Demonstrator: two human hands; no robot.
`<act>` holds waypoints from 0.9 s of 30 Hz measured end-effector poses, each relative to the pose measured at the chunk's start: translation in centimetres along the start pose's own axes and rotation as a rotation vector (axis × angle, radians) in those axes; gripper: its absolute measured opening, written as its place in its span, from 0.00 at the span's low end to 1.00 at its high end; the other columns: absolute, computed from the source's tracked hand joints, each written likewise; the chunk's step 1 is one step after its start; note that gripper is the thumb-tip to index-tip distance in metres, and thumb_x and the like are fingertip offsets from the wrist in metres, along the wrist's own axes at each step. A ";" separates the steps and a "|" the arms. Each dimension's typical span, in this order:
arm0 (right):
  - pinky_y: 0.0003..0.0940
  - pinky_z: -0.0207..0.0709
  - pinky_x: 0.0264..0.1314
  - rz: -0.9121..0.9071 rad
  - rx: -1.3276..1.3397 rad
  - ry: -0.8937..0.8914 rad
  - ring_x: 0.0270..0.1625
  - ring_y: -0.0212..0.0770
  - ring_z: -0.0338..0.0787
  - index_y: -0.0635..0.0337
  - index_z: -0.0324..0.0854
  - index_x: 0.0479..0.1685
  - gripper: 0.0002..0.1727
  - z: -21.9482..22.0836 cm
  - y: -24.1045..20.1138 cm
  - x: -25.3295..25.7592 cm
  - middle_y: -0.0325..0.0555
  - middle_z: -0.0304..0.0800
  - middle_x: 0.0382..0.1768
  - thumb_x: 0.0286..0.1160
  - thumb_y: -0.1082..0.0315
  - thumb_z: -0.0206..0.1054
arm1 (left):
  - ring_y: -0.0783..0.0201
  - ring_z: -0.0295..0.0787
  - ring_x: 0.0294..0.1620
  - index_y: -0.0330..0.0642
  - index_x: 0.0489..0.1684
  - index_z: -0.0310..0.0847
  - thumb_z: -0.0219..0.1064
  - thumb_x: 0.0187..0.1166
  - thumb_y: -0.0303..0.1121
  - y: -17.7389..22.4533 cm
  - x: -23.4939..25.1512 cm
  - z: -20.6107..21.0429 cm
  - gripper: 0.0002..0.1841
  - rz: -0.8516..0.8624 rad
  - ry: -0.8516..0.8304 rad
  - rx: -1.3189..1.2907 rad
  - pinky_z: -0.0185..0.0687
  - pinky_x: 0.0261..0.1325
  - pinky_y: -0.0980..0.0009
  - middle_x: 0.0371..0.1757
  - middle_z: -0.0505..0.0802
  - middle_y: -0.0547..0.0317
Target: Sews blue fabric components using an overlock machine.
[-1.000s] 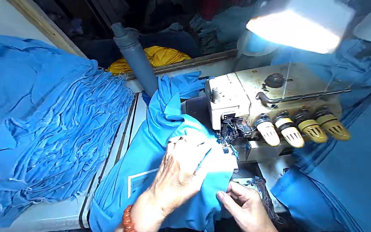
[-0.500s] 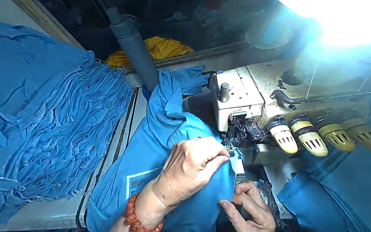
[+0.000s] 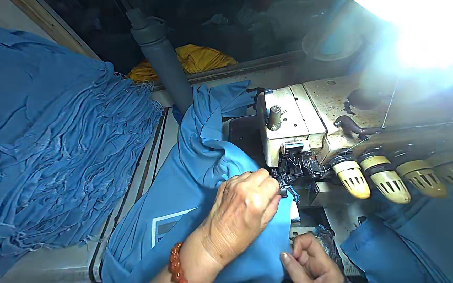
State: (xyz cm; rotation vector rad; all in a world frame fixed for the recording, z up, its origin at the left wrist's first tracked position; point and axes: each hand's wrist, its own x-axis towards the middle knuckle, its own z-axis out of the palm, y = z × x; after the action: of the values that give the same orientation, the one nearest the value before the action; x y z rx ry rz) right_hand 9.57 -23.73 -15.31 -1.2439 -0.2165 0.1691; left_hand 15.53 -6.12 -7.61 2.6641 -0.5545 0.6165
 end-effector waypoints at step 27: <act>0.09 0.63 0.19 -0.098 -0.105 0.075 0.17 0.14 0.68 0.47 0.71 0.27 0.17 -0.8 -3.0 4.9 0.20 0.71 0.16 0.60 0.83 0.69 | 0.49 0.87 0.24 0.22 0.56 0.82 0.61 0.84 0.29 -3.9 -20.5 -6.4 0.15 -1.206 -0.125 0.010 0.83 0.34 0.47 0.26 0.90 0.43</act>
State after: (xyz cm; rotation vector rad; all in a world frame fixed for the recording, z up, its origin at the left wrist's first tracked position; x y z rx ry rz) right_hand 14.58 -24.24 -12.36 -1.3378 -0.2238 0.0264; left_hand -1.88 5.90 -12.99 2.4413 0.9867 0.0695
